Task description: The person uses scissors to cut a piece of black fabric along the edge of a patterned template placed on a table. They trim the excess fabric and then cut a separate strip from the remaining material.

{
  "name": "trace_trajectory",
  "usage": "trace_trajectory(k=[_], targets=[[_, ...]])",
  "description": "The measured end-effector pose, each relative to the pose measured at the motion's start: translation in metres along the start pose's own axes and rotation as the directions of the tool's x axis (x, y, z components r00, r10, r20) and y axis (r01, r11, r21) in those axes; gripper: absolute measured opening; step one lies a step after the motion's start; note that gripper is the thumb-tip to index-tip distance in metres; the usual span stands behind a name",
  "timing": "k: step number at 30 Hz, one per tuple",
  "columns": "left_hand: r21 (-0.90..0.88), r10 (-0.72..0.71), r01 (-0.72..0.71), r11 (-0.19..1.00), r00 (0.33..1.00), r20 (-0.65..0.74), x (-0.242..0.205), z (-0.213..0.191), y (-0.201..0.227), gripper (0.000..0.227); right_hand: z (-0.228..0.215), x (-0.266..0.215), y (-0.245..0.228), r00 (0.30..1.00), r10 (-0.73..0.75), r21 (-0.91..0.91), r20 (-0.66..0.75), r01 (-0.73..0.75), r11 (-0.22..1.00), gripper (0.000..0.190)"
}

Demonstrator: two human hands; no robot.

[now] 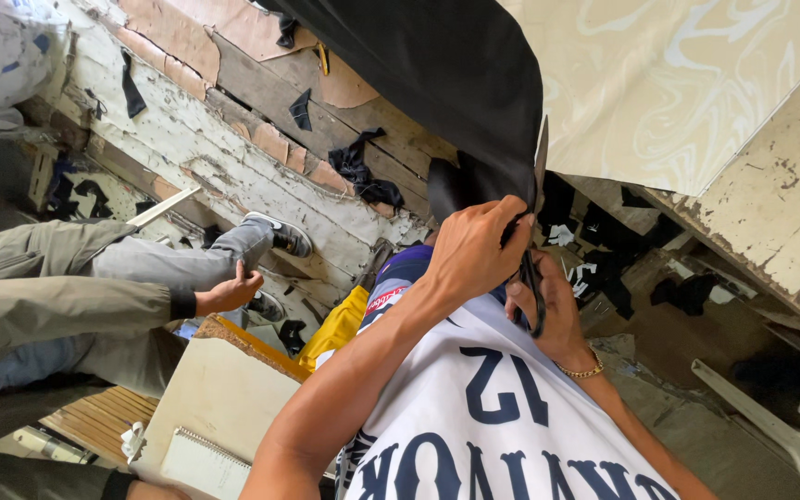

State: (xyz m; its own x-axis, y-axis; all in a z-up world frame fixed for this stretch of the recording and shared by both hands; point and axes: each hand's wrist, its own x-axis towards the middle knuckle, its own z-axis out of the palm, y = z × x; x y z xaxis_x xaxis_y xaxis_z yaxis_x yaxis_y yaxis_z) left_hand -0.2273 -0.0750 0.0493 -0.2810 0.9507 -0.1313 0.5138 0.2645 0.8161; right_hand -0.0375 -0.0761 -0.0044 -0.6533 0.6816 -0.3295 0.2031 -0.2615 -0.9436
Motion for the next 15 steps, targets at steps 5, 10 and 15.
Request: trace_trajectory(k=[5, 10, 15], targets=[[0.015, 0.034, -0.034, 0.999, 0.999, -0.006, 0.001, -0.001, -0.001, 0.01, 0.009, 0.002, -0.031, 0.999, 0.028, -0.007, -0.028, -0.028, 1.0, 0.026], [0.02, 0.055, -0.055, 0.998, 0.998, 0.014, 0.0, 0.0, -0.004, 0.012, 0.012, -0.004, -0.018, 0.994, 0.066, 0.007, -0.083, -0.066, 0.998, 0.03], [-0.016, 0.084, -0.084, 0.996, 0.996, -0.029, 0.0, 0.003, -0.01, 0.011, 0.016, -0.005, -0.02, 0.967, 0.183, 0.066, -0.176, -0.174, 0.983, 0.035]])
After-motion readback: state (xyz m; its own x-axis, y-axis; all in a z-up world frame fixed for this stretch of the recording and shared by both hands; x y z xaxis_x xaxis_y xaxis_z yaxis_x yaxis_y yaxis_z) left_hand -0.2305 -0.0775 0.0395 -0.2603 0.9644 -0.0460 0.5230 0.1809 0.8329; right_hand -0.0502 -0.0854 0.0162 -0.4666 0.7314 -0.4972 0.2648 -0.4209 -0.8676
